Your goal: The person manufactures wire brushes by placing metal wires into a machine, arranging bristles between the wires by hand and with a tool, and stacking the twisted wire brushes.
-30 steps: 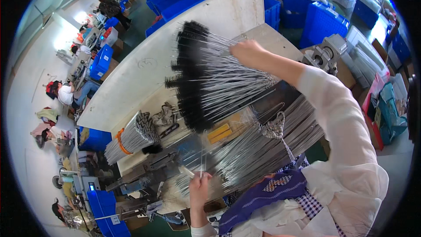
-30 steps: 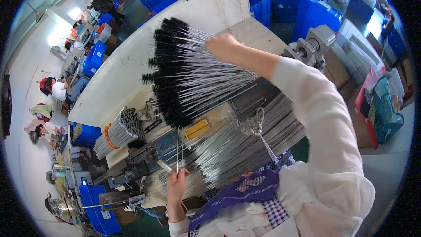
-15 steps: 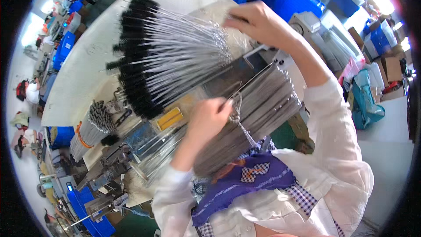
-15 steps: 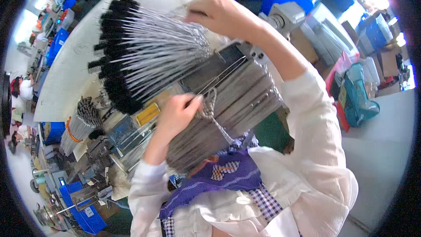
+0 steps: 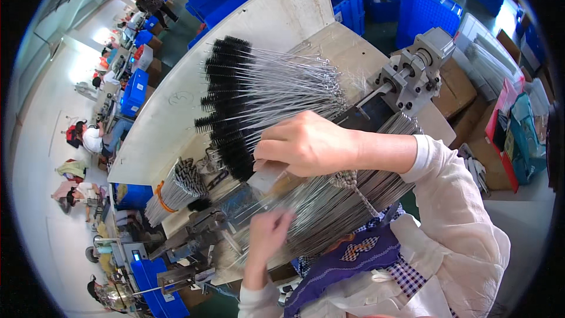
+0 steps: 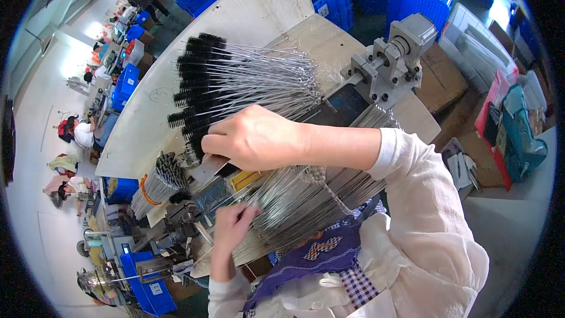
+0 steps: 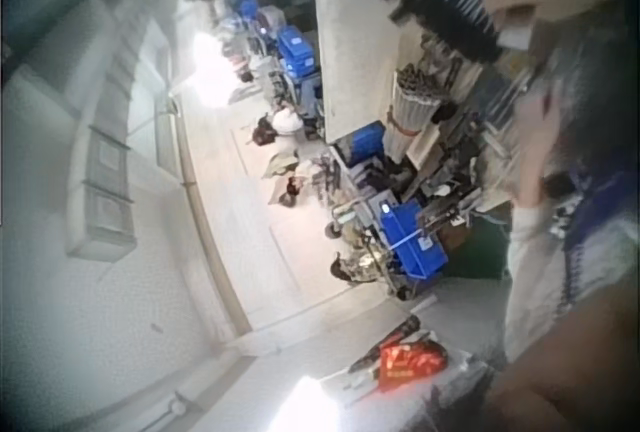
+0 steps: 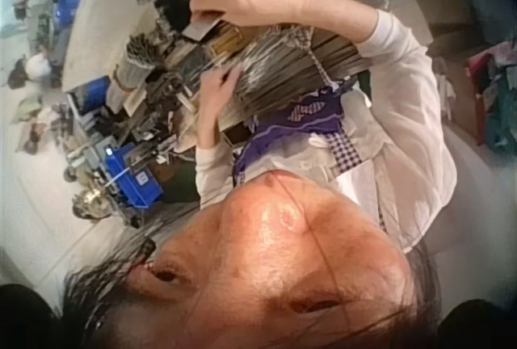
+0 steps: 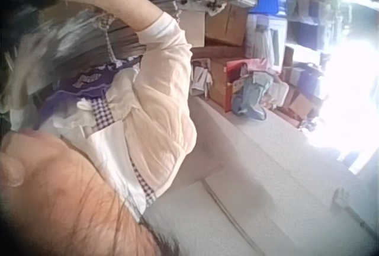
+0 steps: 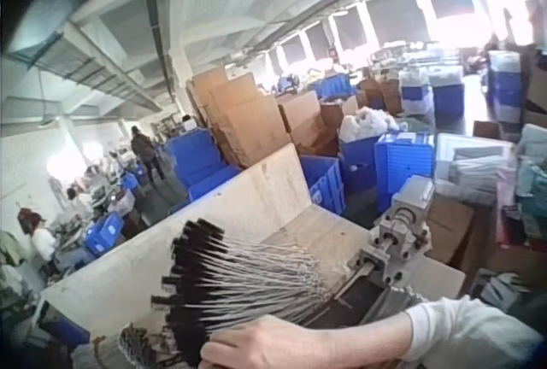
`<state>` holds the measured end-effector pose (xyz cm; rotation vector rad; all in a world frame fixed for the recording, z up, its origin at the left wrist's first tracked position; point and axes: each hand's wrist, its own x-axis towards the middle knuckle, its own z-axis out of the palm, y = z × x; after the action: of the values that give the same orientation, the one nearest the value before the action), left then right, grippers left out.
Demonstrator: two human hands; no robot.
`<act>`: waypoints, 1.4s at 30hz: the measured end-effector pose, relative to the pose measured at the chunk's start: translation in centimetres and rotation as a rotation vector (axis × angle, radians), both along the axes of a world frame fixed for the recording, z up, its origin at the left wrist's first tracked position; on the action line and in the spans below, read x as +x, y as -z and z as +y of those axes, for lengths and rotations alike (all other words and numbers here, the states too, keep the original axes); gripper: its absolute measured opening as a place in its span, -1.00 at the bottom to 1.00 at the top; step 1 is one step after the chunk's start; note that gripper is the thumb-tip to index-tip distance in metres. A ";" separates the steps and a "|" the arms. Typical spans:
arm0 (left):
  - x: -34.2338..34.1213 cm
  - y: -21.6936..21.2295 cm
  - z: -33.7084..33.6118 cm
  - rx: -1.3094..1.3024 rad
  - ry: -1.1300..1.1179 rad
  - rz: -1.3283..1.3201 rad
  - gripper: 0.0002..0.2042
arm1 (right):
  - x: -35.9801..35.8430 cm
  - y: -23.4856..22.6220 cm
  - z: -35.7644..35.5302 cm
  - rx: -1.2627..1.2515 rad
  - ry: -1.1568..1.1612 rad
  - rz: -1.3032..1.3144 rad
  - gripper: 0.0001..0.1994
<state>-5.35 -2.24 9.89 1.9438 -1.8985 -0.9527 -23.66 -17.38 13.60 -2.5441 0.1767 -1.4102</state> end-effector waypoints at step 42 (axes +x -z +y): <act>9.8 10.9 6.9 -0.454 -0.834 0.430 -0.84 | 18.5 8.4 3.6 0.170 -0.242 0.445 -0.85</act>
<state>4.43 4.70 -1.00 1.7836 -0.8254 -0.5458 -5.11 -13.79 5.18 -2.5905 0.0546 -0.7009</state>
